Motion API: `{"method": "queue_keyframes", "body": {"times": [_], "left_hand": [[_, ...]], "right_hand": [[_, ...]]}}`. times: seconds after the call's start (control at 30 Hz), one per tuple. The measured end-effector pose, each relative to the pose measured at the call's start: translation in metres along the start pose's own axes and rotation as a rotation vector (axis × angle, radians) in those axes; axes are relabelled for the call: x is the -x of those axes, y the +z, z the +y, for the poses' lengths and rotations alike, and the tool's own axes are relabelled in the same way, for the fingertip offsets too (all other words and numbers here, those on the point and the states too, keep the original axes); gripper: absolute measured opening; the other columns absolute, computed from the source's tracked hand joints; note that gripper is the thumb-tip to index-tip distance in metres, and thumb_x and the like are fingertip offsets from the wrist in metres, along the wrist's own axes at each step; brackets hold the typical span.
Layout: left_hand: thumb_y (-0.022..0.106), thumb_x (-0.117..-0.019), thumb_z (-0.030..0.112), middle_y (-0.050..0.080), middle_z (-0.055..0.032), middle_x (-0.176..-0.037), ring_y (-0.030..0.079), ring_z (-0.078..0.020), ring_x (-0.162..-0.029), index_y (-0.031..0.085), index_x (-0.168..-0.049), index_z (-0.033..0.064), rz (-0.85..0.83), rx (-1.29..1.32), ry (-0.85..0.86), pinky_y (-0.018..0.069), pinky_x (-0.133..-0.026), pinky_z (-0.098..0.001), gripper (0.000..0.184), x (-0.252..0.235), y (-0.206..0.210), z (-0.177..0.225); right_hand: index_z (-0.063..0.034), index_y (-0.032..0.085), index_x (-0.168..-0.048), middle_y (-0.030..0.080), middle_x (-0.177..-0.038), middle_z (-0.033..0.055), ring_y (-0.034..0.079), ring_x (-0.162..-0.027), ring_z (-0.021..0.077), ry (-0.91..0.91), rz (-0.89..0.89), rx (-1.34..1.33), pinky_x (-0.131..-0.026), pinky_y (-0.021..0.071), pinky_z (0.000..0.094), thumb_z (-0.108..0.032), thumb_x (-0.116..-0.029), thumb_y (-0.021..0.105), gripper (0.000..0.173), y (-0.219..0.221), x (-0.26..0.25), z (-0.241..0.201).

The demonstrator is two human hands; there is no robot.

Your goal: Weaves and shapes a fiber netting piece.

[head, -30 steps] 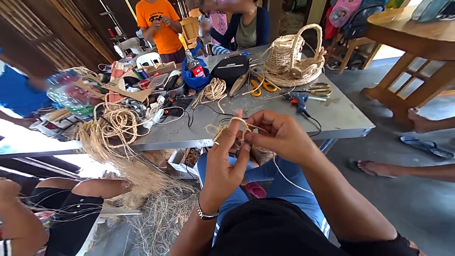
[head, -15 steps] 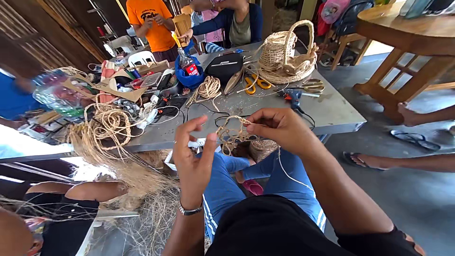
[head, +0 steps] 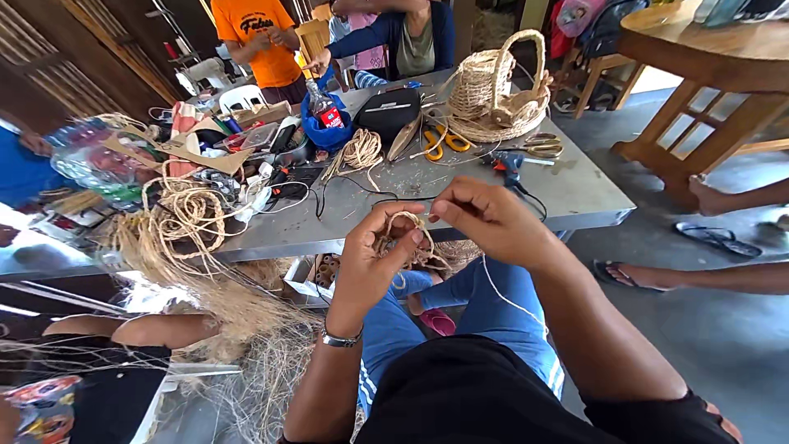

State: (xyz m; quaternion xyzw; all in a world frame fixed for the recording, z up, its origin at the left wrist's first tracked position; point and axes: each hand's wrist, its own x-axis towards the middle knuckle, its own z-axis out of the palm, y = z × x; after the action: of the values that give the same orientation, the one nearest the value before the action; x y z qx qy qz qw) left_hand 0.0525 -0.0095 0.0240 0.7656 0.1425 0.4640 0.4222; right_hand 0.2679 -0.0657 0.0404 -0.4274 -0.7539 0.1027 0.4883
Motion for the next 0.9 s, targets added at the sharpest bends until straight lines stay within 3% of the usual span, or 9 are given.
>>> {"method": "queue_keyframes", "body": {"times": [0.13,0.23,0.4,0.57,0.7,0.8,0.9], "left_hand": [[0.066,-0.0964,0.004,0.07,-0.0053,-0.097,0.069,-0.0136,-0.083,0.066,-0.127,0.0045,0.01,0.05,-0.015,0.0607,-0.077,-0.029,0.031,0.001,0.005,-0.001],[0.065,-0.0959,0.002,0.069,-0.0053,-0.1,0.068,-0.0127,-0.084,0.065,-0.124,0.0042,-0.008,0.077,0.044,0.0599,-0.078,-0.029,0.028,-0.001,0.01,-0.002],[0.063,-0.0937,-0.004,0.072,-0.0069,-0.103,0.069,-0.0124,-0.084,0.067,-0.121,0.0031,-0.026,0.064,0.065,0.0601,-0.076,-0.0276,0.028,-0.002,0.019,0.001],[0.068,-0.0921,-0.004,0.074,-0.0079,-0.102,0.072,-0.015,-0.084,0.069,-0.116,-0.0003,0.007,0.008,0.111,0.0631,-0.076,-0.0309,0.024,-0.001,0.024,-0.001],[0.066,-0.0888,-0.005,0.073,-0.0064,-0.099,0.071,-0.0122,-0.081,0.069,-0.108,-0.0001,0.032,-0.017,0.168,0.0626,-0.071,-0.0283,0.02,0.001,0.03,-0.002],[0.066,-0.0862,-0.005,0.072,-0.0046,-0.091,0.067,-0.0086,-0.072,0.068,-0.105,0.0011,0.034,0.03,0.181,0.0586,-0.064,-0.0235,0.02,0.002,0.032,-0.004],[0.065,-0.0851,-0.006,0.071,-0.003,-0.088,0.066,-0.0071,-0.071,0.067,-0.102,0.0032,0.033,0.107,0.155,0.0582,-0.064,-0.0225,0.019,0.004,0.032,-0.007]], "right_hand": [[-0.0055,0.068,-0.098,0.057,-0.086,0.0015,0.054,-0.071,0.0046,0.014,0.076,0.072,-0.061,0.0461,0.0178,-0.02,-0.1072,0.051,0.024,0.005,-0.005,-0.005],[-0.0069,0.063,-0.091,0.052,-0.077,-0.0006,0.047,-0.062,0.0035,0.063,0.147,0.031,-0.054,0.0382,0.0176,-0.025,-0.1082,0.05,0.028,0.011,-0.007,-0.004],[-0.0125,0.053,-0.074,0.043,-0.057,-0.0052,0.041,-0.048,0.0024,0.174,0.184,-0.146,-0.045,0.0322,0.0188,-0.031,-0.1057,0.057,0.037,0.017,-0.015,0.0],[-0.0165,0.041,-0.059,0.036,-0.051,-0.008,0.031,-0.043,0.0004,0.188,0.225,-0.322,-0.043,0.0235,0.0186,-0.022,-0.0969,0.07,0.048,0.018,-0.024,0.006],[-0.0168,0.039,-0.059,0.034,-0.05,-0.0084,0.03,-0.043,0.0001,0.152,0.275,-0.337,-0.043,0.0225,0.018,-0.013,-0.0947,0.068,0.046,0.022,-0.028,0.002],[-0.0169,0.04,-0.059,0.033,-0.05,-0.0086,0.029,-0.043,0.0002,0.114,0.294,-0.33,-0.043,0.0223,0.0181,-0.012,-0.0955,0.066,0.045,0.025,-0.03,0.001],[-0.0161,0.04,-0.06,0.033,-0.052,-0.0081,0.03,-0.044,0.0003,0.085,0.301,-0.277,-0.043,0.0221,0.0178,-0.013,-0.0964,0.065,0.044,0.028,-0.031,0.001]]}}
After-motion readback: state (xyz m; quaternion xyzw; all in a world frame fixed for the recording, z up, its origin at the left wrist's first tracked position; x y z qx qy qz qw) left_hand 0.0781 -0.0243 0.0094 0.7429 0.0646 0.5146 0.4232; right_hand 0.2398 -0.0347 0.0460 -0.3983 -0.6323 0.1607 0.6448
